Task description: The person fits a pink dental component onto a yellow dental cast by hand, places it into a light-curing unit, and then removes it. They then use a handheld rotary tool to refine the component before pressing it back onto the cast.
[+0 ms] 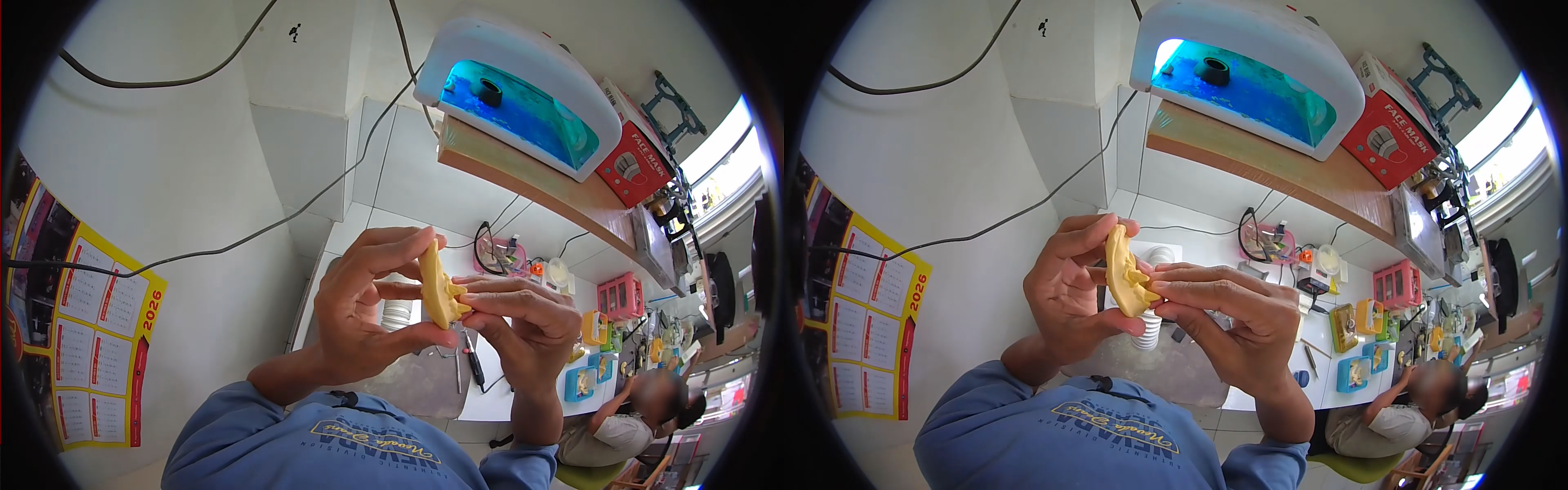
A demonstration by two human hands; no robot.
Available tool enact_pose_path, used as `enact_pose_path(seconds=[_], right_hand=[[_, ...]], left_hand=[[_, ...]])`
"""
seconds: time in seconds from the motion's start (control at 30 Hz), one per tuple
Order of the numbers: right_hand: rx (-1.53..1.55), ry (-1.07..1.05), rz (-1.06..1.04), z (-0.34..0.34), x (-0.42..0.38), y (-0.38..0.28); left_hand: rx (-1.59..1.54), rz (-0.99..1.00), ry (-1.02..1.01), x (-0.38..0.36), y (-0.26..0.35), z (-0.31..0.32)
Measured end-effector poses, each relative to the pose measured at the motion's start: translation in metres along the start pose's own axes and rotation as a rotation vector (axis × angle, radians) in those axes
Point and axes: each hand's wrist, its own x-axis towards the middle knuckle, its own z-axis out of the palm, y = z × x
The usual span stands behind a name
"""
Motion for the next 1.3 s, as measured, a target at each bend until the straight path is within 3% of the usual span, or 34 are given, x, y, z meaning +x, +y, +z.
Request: enact_pose_path(seconds=[1.3], right_hand=[[0.048, 0.003, 0.002, 0.0001, -0.0011, 0.0012]], left_hand=[[0.009, 0.006, 0.012, -0.0010, 0.0005, -0.0005]])
